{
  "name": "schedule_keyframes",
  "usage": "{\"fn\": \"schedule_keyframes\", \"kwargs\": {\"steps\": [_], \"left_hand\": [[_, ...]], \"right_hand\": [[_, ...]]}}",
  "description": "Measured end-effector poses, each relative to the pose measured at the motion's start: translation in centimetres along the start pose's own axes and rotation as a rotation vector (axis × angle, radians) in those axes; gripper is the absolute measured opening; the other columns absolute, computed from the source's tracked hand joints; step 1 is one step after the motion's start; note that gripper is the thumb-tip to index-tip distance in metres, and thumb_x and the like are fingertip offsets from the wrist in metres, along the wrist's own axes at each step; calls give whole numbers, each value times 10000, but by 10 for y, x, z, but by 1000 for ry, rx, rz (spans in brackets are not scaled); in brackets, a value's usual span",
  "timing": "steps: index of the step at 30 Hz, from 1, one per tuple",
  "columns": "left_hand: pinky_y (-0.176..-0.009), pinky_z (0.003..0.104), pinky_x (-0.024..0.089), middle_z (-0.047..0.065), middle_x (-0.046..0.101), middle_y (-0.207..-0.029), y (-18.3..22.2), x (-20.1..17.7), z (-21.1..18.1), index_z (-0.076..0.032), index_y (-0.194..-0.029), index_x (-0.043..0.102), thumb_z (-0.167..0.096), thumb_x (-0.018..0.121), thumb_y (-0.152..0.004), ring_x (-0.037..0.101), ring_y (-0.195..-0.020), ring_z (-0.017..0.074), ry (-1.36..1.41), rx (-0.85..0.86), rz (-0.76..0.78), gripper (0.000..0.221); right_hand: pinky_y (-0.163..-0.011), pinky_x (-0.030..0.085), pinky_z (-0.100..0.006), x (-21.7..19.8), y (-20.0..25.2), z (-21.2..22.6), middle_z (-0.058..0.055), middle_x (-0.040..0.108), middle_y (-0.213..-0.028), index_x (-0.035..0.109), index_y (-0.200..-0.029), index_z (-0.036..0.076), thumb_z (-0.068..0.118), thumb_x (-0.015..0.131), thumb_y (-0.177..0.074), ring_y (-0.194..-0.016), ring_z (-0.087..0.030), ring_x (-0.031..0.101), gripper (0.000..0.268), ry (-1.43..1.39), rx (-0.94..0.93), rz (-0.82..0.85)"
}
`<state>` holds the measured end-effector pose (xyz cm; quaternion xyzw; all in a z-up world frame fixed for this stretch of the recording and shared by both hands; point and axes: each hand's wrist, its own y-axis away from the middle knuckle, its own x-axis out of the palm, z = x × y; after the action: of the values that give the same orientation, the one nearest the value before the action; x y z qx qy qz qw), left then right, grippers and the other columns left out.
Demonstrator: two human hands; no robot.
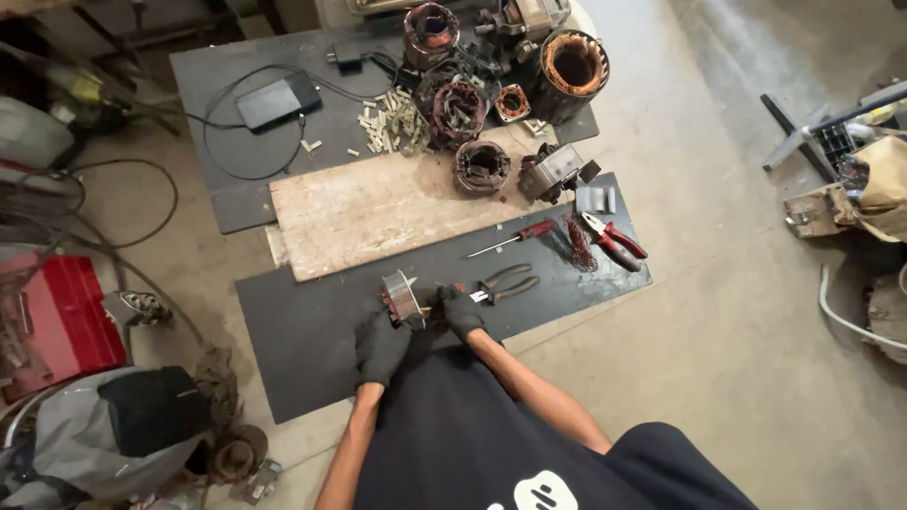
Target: Repairing an electric motor stator by twisting and connecting wires using pliers and a screwdriver on a workbench
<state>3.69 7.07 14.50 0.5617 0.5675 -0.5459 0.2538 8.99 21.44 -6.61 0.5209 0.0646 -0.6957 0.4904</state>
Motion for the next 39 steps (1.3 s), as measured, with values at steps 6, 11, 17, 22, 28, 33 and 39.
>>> {"fn": "schedule_keyframes", "kwargs": {"steps": [6,11,17,22,28,33,39], "left_hand": [[-568,266,541,-42,687,-746,15,55,37,-281,-767,691,-409,761,-751,707,-725,184,215,-150,325,147],[-633,291,639,-241,756,-957,22,79,63,-524,-1010,750,-574,766,-675,762,-885,71,413,-435,822,340],[-695,312,628,-61,796,-1049,23,73,50,-309,-1092,807,-522,757,-758,759,-973,173,501,-444,721,399],[-678,431,612,15,766,-836,4,38,37,-209,-885,728,-514,728,-820,754,-815,266,518,-475,785,311],[-515,362,592,-52,716,-692,38,113,50,-307,-770,731,-700,745,-714,743,-679,169,193,-443,624,397],[-572,407,597,10,737,-687,32,97,57,-221,-728,724,-653,693,-797,754,-710,237,289,-543,569,439],[-976,495,506,178,640,-1190,-24,45,-13,-99,-1296,619,-628,567,-963,631,-1143,340,-90,-309,71,627]], "right_hand": [[-765,630,-567,-16,-8,-20,-320,712,-964,599,-1203,-58,345,622,-1018,-897,-451,742,444,-1044,321,38],[-745,653,-564,-8,-2,-16,-215,633,-847,640,-999,-92,145,661,-988,-823,-405,721,238,-1593,295,-60],[-578,458,-278,-63,17,12,79,220,-582,651,-927,58,292,537,-1068,-483,-85,279,296,-1898,342,172],[-425,362,-230,-122,29,44,28,337,-595,669,-902,14,248,727,-967,-464,-74,342,250,-1252,235,168],[-713,551,-294,-173,51,41,-71,716,-904,693,-1328,257,311,779,-880,-835,-191,698,459,-588,-33,195],[-734,601,-422,-157,75,51,-132,761,-862,739,-1027,139,315,772,-861,-802,-318,741,244,-8,-580,146],[-675,574,-237,-107,61,39,14,749,-702,763,-793,250,534,615,-943,-679,-175,733,353,144,-409,152]]}}
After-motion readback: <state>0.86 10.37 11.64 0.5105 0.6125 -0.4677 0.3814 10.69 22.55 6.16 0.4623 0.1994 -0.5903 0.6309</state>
